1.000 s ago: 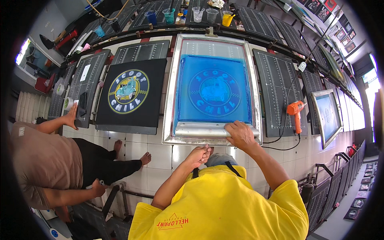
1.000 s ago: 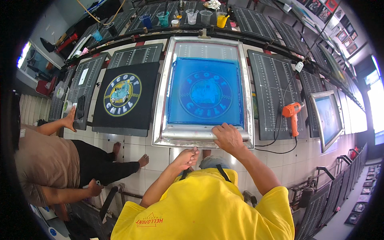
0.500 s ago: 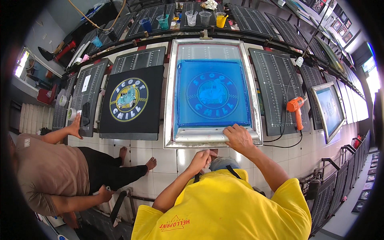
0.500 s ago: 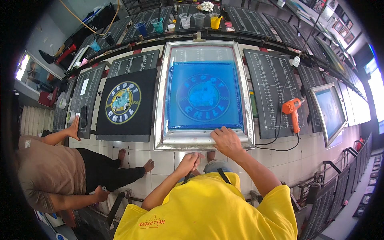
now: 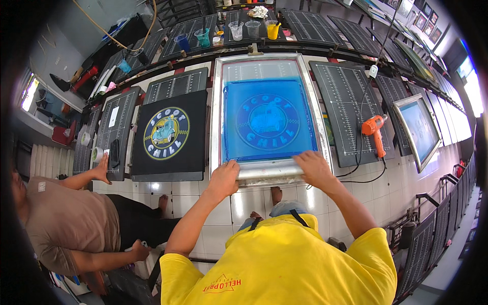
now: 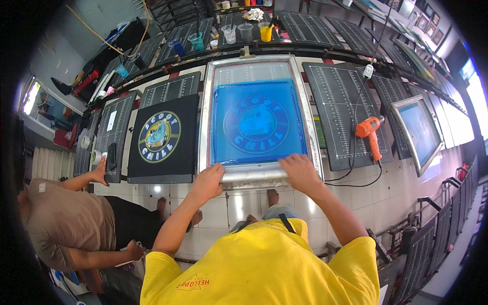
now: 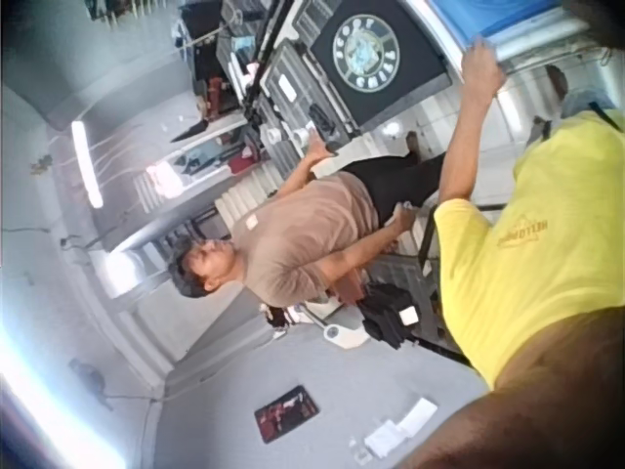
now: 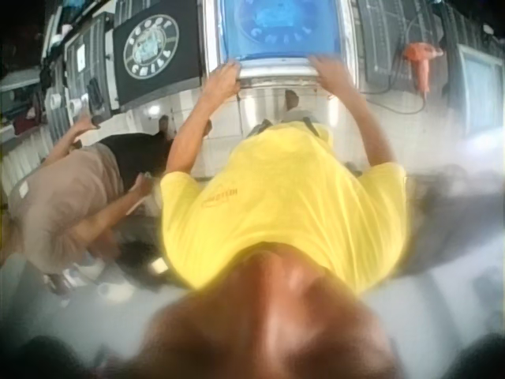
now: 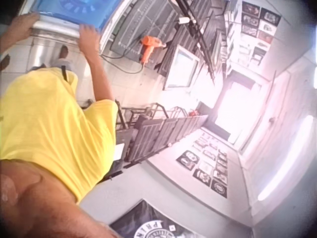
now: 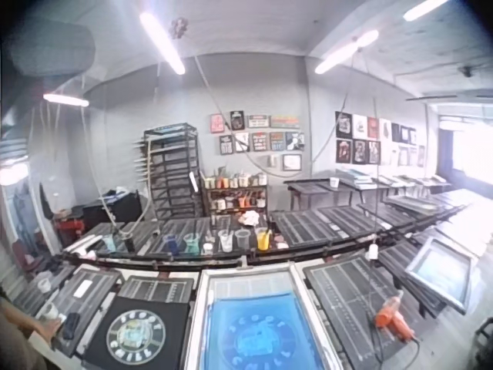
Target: The person dries a printed design on a shirt using a heat gun, then lowers a screen onto the shirt and uses a squeegee to apply ink.
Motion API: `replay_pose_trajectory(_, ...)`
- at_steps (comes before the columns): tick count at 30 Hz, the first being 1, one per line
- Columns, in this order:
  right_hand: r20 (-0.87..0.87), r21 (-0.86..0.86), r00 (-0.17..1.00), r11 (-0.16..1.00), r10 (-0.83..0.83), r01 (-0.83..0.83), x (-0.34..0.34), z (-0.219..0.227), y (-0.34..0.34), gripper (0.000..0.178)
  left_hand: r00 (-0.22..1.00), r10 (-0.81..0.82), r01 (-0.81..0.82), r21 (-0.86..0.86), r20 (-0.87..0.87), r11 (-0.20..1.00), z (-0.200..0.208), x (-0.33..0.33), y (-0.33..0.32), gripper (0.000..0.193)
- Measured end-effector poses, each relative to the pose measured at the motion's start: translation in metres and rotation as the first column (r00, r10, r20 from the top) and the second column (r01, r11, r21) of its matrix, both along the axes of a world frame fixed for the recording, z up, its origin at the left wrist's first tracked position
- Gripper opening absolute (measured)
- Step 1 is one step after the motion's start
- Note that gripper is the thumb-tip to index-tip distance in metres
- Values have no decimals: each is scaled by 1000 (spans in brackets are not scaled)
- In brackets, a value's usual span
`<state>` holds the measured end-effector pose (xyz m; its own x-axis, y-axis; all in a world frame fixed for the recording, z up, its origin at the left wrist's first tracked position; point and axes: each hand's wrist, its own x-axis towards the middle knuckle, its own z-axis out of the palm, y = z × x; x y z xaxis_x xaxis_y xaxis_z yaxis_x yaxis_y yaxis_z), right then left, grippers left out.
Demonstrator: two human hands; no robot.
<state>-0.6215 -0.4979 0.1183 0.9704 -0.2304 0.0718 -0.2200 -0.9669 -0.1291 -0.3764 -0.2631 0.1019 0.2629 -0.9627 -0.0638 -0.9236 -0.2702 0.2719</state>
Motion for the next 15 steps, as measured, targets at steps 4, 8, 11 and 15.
replay_pose_trajectory(4,-11,0,989,989,-146,146,-19,-18,-4,33,998,66,-66,-31,-5,997,-13,-7,-1,34)
replay_pose_trajectory(8,43,49,987,987,-156,154,-20,-20,-6,30,996,85,-87,-87,-31,992,-16,-4,-5,42)
replay_pose_trajectory(11,71,51,983,985,-167,164,-22,-19,-8,34,999,32,-22,-255,37,967,-17,-5,-1,49)
replay_pose_trajectory(15,84,77,982,984,-166,160,-26,-24,-5,36,1000,15,-12,-220,13,975,-24,-7,0,44)
